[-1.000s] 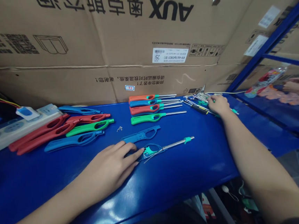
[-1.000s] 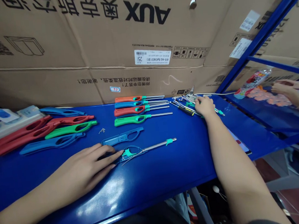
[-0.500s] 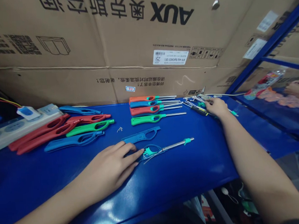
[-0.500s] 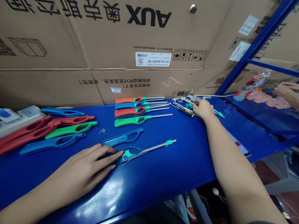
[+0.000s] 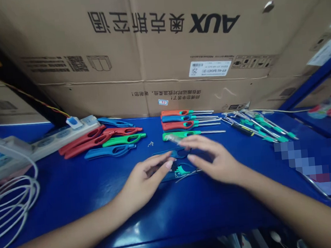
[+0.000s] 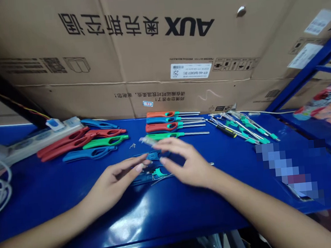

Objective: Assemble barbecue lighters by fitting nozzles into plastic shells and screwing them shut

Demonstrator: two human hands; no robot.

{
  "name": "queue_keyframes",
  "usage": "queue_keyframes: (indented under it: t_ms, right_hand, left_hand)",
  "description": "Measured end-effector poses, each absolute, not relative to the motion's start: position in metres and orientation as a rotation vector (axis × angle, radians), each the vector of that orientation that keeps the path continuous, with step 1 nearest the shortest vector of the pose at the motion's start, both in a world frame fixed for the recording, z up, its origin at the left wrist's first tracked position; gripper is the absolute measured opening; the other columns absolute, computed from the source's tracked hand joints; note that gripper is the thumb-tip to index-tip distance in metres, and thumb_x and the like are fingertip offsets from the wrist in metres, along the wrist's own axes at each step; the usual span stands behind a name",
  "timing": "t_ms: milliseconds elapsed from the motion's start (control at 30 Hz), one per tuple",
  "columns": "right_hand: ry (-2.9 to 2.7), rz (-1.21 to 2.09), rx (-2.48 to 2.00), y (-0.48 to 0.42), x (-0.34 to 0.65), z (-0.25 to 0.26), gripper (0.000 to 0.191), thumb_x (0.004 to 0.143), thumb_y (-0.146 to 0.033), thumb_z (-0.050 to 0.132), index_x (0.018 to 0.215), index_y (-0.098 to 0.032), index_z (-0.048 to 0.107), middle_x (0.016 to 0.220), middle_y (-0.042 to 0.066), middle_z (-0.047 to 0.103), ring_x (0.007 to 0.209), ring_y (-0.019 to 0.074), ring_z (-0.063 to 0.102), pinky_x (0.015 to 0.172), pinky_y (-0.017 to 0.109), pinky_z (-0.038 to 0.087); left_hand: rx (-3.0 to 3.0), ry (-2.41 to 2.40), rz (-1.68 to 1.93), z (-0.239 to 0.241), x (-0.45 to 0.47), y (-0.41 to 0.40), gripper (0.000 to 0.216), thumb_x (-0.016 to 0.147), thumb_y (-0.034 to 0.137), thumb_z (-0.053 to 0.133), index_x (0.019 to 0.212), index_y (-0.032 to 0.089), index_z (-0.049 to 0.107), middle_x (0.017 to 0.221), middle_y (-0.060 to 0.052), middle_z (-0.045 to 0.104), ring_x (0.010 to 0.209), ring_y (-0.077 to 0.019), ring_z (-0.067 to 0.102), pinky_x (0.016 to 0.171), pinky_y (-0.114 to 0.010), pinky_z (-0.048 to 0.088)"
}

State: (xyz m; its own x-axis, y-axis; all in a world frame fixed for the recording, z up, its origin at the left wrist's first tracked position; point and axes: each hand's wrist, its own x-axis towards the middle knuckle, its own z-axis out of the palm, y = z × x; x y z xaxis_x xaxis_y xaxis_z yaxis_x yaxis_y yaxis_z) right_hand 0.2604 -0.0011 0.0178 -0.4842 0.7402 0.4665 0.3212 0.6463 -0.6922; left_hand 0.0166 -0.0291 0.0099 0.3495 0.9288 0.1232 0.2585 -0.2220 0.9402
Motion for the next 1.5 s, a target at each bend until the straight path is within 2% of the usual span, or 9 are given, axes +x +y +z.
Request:
queue_keyframes:
  t_ms: [133,200,367,567,800,933,1033,1300,1500]
  right_hand:
    - [-2.363,0.724,-0.705,-0.025,0.244,0.009,0.051,0.097,-0.024,0.059,0.147,-0.031,0.052,0.148,0.011,0.054,0.138,0.0222,0.051,0.112,0.048,0.045]
    - [-2.456,0.610,-0.722,-0.023,0.247,0.009,0.048,0.097,-0.024,0.058,0.145,-0.029,0.053,0.148,0.012,0.053,0.137,0.0236,0.050,0.111,0.049,0.043]
    - [-2.689,0.342,-0.727,-0.010,0.256,0.012,0.020,0.097,-0.024,0.058,0.115,-0.021,0.067,0.119,0.010,0.063,0.108,0.0218,0.060,0.093,0.041,0.049]
    - [-2.835,0.185,-0.714,-0.008,0.259,0.007,0.024,0.104,-0.023,0.043,0.108,-0.018,0.066,0.107,0.007,0.066,0.083,0.0174,0.061,0.072,0.033,0.049]
    - [-2.651,0.540,-0.817,-0.010,0.260,0.011,0.016,0.102,-0.019,0.049,0.106,-0.018,0.064,0.103,0.006,0.068,0.087,0.0153,0.065,0.074,0.028,0.050]
    - [-2.330,0.979,-0.990,-0.008,0.256,0.007,0.007,0.097,-0.021,0.059,0.097,-0.017,0.064,0.074,-0.001,0.067,0.059,0.0096,0.061,0.059,0.022,0.049]
    - [-2.168,1.286,-1.028,-0.004,0.256,0.005,0.011,0.097,-0.027,0.060,0.098,-0.016,0.063,0.065,-0.003,0.065,0.053,0.0096,0.062,0.052,0.020,0.049]
    - [-2.310,1.064,-0.643,0.003,0.257,0.001,0.016,0.098,-0.020,0.062,0.105,-0.016,0.075,0.095,0.006,0.073,0.084,0.0116,0.067,0.074,0.024,0.052]
    - [-2.290,1.018,-0.704,0.003,0.256,-0.001,0.017,0.098,-0.022,0.061,0.106,-0.016,0.075,0.090,0.004,0.071,0.071,0.0096,0.061,0.062,0.022,0.047]
  left_hand:
    - [1.464,1.044,0.985,0.013,0.016,-0.027,0.027,0.094,0.043,0.064,0.099,0.022,0.080,0.112,-0.003,0.079,0.118,-0.0245,0.068,0.111,-0.042,0.050]
    - [1.387,1.051,1.027,0.012,0.014,-0.025,0.026,0.091,0.045,0.069,0.094,0.021,0.079,0.108,-0.003,0.079,0.115,-0.0241,0.069,0.110,-0.039,0.050]
    - [1.301,1.066,1.049,0.009,0.013,-0.021,0.036,0.085,0.052,0.074,0.089,0.016,0.075,0.096,-0.007,0.079,0.093,-0.0209,0.072,0.090,-0.032,0.057]
    - [1.354,1.060,1.004,0.007,0.013,-0.020,0.032,0.077,0.043,0.081,0.085,0.015,0.067,0.076,0.000,0.068,0.068,-0.0125,0.063,0.067,-0.024,0.053]
    - [1.517,1.171,0.861,0.005,0.010,-0.021,0.030,0.077,0.042,0.078,0.086,0.015,0.068,0.067,0.004,0.055,0.059,-0.0091,0.051,0.055,-0.021,0.042]
    - [1.591,1.193,0.773,0.003,0.010,-0.023,0.031,0.079,0.044,0.076,0.086,0.015,0.069,0.065,0.004,0.055,0.055,-0.0090,0.051,0.052,-0.021,0.042]
    - [1.691,1.203,0.748,0.001,0.009,-0.024,0.029,0.082,0.044,0.074,0.087,0.016,0.071,0.064,0.004,0.055,0.055,-0.0083,0.048,0.051,-0.020,0.039]
    - [1.942,1.123,0.770,0.002,0.008,-0.025,0.016,0.086,0.033,0.072,0.088,0.017,0.074,0.067,0.003,0.057,0.057,-0.0073,0.048,0.052,-0.018,0.038]
    - [2.038,1.074,0.767,0.003,0.009,-0.026,0.011,0.088,0.029,0.072,0.092,0.019,0.076,0.069,0.004,0.057,0.059,-0.0072,0.050,0.055,-0.018,0.039]
